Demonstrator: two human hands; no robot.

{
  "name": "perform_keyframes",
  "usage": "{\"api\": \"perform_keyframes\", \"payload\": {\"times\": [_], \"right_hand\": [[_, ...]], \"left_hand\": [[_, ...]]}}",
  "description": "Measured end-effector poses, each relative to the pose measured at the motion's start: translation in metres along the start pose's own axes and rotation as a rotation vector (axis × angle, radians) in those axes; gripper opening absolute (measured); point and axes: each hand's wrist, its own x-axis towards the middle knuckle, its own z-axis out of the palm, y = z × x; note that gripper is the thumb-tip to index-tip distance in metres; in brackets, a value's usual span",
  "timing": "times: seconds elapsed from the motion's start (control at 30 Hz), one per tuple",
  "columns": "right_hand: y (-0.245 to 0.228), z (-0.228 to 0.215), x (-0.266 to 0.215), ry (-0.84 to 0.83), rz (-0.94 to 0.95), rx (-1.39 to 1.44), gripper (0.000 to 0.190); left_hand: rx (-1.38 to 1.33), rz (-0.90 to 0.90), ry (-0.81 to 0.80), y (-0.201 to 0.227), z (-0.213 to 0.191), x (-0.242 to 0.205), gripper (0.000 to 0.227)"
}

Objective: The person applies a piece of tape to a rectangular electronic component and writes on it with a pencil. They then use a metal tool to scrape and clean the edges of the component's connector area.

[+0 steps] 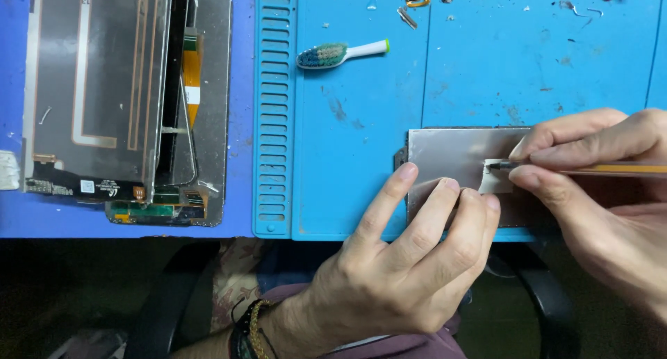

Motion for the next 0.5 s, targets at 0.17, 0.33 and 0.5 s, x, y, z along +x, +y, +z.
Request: {"api": "perform_keyframes", "payload": {"times": [0.17, 0.33, 0.5], "right_hand": [[-0.007, 0.000, 0.000, 0.002, 0.002, -0.075, 0.019], [0.002, -0.003, -0.004, 0.013, 0.039, -0.053, 0.016], [0.000, -0.002, -0.002, -0.008, -0.039, -0.056, 0.015]], "left_hand": [[0.020, 0.011, -0.013, 0.000, -0.001, 0.000, 0.022], [0.011, 0.000, -0.006, 0.000, 0.000, 0.000, 0.020], [0.003, -0.004, 0.003, 0.000, 0.001, 0.000, 0.018]]}}
